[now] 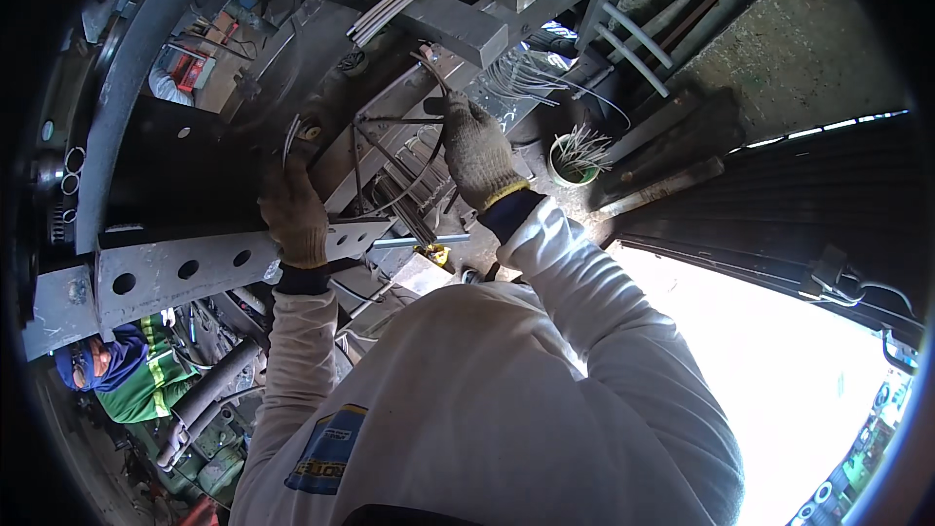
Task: The person inserts metal rods into a circular wire frame and bends the ends around the frame to secure them in place.
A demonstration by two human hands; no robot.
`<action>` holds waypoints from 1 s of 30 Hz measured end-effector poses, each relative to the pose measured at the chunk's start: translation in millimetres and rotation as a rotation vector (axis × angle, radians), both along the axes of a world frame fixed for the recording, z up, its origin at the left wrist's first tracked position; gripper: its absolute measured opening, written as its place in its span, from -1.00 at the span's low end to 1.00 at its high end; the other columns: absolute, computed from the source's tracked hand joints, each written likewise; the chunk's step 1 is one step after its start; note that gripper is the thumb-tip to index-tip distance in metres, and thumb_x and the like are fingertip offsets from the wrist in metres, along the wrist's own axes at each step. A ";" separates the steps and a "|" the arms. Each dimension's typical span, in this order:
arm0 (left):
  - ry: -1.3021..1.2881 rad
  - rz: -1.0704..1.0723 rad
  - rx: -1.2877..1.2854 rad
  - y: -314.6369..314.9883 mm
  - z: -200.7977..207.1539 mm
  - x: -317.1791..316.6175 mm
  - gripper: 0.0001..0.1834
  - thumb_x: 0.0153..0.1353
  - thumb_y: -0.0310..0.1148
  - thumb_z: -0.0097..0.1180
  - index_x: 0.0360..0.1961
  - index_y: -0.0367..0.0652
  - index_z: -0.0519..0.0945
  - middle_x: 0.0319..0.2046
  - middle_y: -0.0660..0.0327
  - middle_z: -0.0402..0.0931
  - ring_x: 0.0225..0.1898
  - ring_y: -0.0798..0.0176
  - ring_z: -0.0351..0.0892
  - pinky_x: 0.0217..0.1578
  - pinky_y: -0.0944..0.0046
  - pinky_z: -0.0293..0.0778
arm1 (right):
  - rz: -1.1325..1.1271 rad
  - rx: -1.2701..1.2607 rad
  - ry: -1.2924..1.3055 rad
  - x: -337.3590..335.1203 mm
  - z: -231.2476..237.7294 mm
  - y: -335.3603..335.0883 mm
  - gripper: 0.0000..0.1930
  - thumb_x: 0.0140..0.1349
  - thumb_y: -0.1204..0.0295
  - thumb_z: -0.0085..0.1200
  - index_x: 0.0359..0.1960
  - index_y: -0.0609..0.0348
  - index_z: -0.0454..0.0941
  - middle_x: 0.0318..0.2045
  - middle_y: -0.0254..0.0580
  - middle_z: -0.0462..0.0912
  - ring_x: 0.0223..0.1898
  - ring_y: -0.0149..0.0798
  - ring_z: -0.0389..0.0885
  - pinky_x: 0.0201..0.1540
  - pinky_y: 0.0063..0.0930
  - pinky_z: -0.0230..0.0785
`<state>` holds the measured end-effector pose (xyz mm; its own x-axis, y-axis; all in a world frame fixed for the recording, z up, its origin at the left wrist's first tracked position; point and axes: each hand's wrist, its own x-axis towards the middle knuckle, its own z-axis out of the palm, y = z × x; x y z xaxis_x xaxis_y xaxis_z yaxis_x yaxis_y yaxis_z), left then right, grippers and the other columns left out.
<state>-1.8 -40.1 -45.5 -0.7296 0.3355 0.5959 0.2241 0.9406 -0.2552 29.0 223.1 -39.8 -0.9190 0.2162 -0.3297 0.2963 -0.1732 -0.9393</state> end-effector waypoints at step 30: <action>-0.051 -0.043 -0.104 -14.3 -2.9 -3.9 -0.69 0.24 -0.46 0.08 0.03 -0.06 0.50 0.02 -0.03 0.47 -0.11 -0.16 0.60 -0.19 -0.05 0.58 | -0.462 -0.208 0.025 -8.5 -9.5 -37.6 -0.52 0.42 0.02 -0.10 -0.14 0.26 0.57 -0.54 -0.31 0.45 -0.55 -0.31 0.43 -0.48 -0.39 0.35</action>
